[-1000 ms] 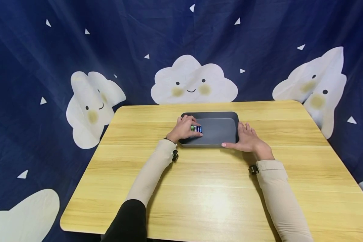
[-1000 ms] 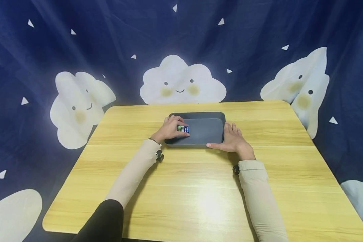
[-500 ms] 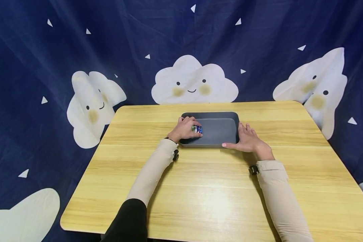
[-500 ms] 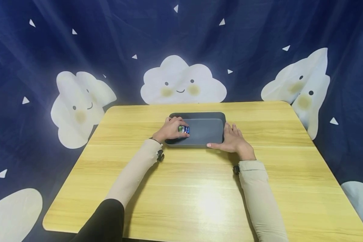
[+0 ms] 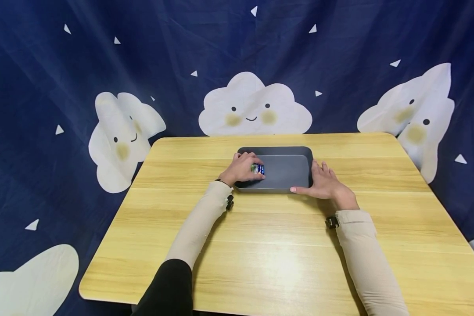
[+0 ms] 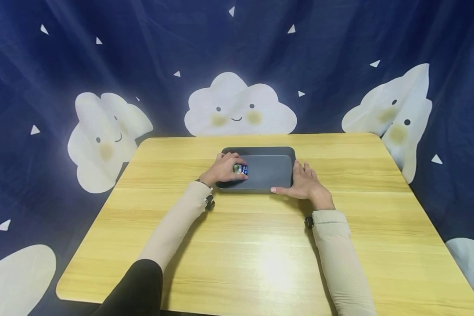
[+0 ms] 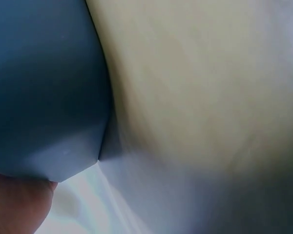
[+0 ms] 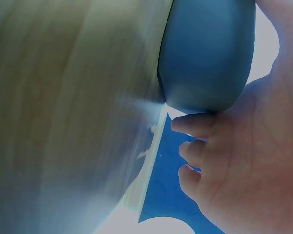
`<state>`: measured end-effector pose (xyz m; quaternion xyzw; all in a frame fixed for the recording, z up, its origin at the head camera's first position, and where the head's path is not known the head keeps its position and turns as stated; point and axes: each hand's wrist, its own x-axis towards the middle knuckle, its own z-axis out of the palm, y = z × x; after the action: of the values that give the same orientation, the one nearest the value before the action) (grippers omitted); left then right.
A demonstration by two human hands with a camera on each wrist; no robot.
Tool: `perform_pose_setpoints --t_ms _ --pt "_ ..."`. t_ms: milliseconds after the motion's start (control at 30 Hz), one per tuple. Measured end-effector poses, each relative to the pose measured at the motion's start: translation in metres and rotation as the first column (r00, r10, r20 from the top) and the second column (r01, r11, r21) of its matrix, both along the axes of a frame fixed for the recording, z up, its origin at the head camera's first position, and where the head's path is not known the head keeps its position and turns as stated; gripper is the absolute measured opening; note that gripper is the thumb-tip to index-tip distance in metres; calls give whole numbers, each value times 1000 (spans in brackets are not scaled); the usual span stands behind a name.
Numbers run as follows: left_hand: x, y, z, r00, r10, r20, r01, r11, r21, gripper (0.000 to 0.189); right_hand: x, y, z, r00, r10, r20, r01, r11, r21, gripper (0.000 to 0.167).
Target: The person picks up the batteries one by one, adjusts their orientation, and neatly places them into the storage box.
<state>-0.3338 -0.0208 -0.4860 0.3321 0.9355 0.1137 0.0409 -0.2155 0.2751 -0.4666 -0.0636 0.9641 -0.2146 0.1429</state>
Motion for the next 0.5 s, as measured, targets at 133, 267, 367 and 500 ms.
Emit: perform_pose_setpoints --t_ms 133,267,367,500 --pt "1 -4 -1 1000 -5 -18 6 997 76 56 -1 1 0 1000 11 4 -11 1000 -2 139" --pt "5 -12 7 999 3 -38 4 979 205 51 -2 3 1 1000 14 1 -14 1000 -3 139" --pt "9 -20 19 997 38 -63 -18 956 292 48 -2 5 2 1000 11 0 -11 1000 0 138" --pt "17 -34 34 986 126 -110 -80 932 353 46 -2 6 1 1000 15 1 -15 1000 2 138"
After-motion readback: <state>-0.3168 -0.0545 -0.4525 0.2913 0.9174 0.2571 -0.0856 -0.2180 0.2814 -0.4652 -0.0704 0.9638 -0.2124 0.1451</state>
